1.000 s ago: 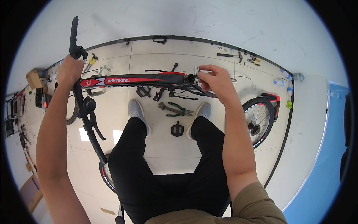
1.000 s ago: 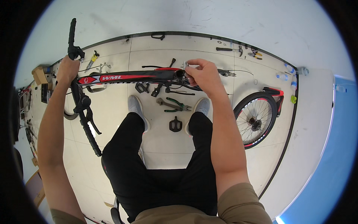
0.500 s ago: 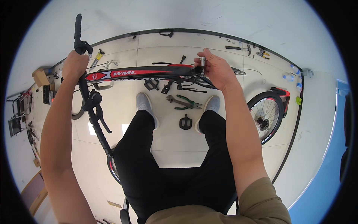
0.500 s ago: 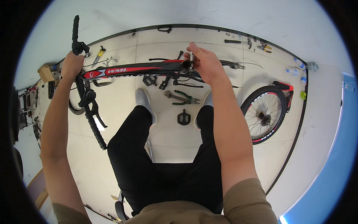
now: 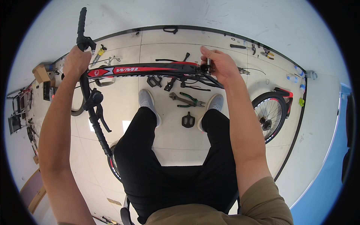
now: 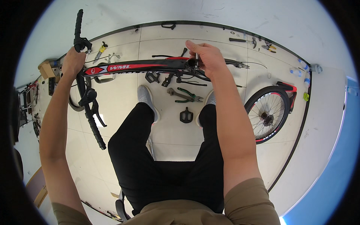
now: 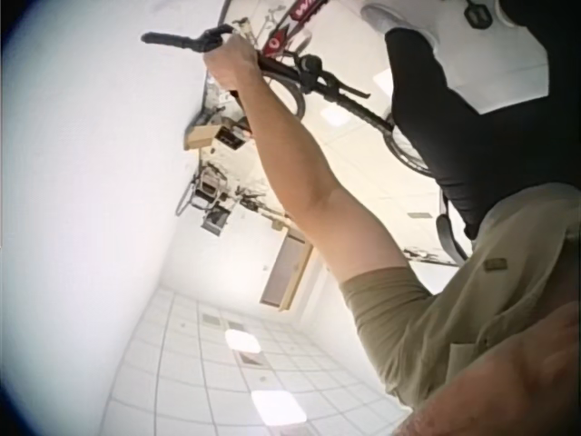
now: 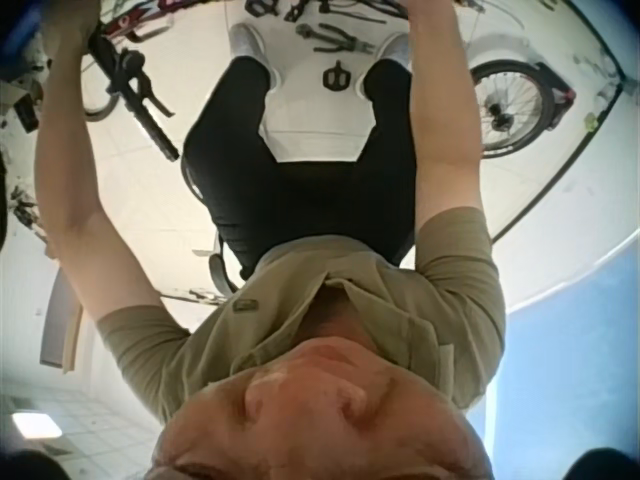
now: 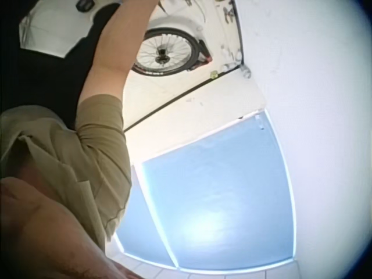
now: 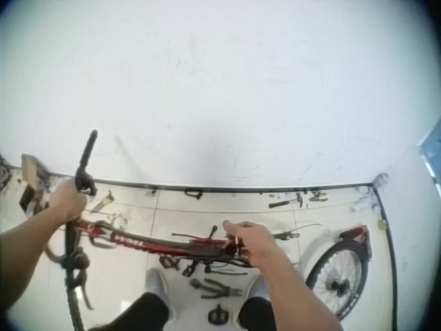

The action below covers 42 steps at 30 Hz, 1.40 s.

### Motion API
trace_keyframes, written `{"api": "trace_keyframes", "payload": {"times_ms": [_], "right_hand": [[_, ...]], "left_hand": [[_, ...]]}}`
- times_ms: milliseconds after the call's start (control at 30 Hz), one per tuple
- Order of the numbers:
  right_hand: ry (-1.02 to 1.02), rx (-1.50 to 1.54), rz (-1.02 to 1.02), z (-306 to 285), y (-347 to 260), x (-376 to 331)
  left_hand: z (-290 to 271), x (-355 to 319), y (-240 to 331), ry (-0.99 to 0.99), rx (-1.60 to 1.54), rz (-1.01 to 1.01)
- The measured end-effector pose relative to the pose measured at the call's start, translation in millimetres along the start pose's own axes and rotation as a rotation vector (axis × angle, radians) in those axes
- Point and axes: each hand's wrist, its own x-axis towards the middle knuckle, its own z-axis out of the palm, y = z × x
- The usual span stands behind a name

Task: The person assembles a bicycle by attaching the handlebar stem to the frame using a wrench and tightening bolts. They then pick up a bicycle wheel and position it near the frame.

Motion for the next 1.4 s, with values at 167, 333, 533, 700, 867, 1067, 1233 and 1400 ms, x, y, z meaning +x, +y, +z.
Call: {"api": "trace_keyframes", "payload": {"times_ms": [167,333,533,700,867,1067,1233,1400], "right_hand": [[0.117,-0.046,-0.094,16.0,9.7,8.0],[0.242,-0.122,-0.122,29.0,20.0,22.4],[0.344,-0.405,-0.203,34.9,23.1,22.4],[0.276,-0.406,-0.214,32.0,21.6,22.1],[0.082,-0.205,-0.198,11.2,25.8,24.7],[0.047,-0.293,-0.222,15.9,24.1,24.6],[0.095,-0.449,-0.256,18.1,27.7,29.5],[0.101,-0.421,-0.250,21.9,23.8,24.9]], "left_hand": [[-2.6,-10.2,2.0,0.008,0.034,0.074],[-3.2,-12.7,0.8,0.017,0.029,0.086],[-6.3,-18.3,4.3,0.002,0.005,0.101],[-7.3,-21.2,4.8,-0.001,0.016,0.082],[-8.4,-21.4,5.6,-0.009,-0.004,0.105],[-11.5,-22.8,7.4,-0.030,-0.006,0.085],[-9.2,-23.1,6.5,-0.009,-0.001,0.091],[-11.6,-25.6,9.3,-0.018,-0.006,0.077]]}}
